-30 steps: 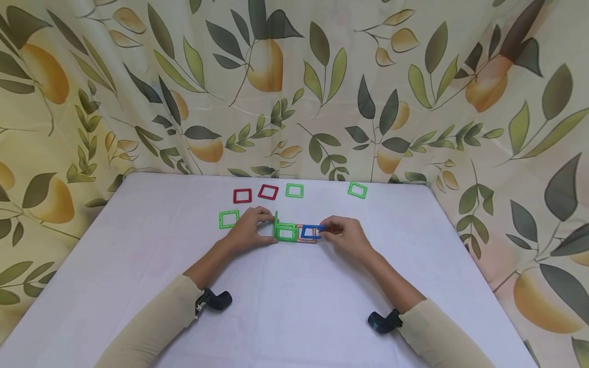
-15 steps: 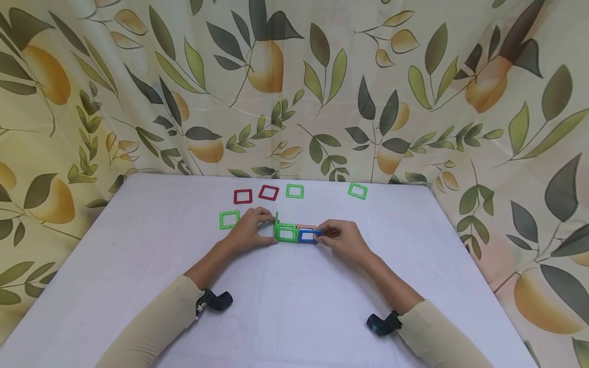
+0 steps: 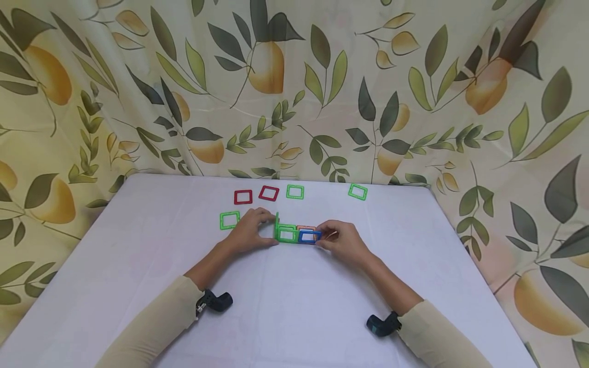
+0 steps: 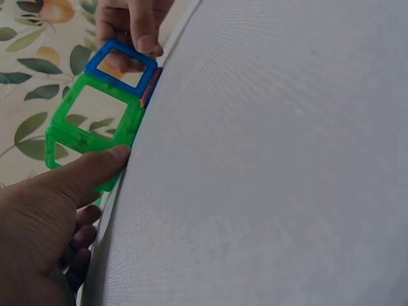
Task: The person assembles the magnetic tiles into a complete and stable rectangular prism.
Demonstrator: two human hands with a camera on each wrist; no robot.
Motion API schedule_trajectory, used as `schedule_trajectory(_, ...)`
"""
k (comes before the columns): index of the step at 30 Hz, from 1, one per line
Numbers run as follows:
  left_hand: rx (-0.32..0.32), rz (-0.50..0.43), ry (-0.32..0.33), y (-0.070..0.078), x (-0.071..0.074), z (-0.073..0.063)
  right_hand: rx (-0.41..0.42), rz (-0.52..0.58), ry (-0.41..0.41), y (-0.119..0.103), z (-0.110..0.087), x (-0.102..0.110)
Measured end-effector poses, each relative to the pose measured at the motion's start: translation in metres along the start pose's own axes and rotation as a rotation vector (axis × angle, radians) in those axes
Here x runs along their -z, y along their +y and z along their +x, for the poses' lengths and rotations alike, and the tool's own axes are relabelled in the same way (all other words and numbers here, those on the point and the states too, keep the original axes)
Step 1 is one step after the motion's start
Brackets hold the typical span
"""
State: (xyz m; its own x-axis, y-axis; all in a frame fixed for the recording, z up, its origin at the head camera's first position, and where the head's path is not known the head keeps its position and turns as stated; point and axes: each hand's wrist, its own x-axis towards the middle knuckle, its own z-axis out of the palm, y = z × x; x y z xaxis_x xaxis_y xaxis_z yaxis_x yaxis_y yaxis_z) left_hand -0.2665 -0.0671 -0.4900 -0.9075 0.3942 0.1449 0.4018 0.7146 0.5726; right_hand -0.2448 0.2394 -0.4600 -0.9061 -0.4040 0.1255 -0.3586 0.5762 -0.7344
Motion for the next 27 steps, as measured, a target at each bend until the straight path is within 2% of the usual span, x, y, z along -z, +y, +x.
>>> schedule_trajectory(15,0.009,0.007,0.004,0.002,0.0,0.0,0.002,-0.107,-0.033,0.006,0.006,-0.011)
schedule_trajectory(27,0.011,0.011,0.009,0.003,0.0,0.0,0.009,-0.112,-0.016,0.004,0.007,-0.014)
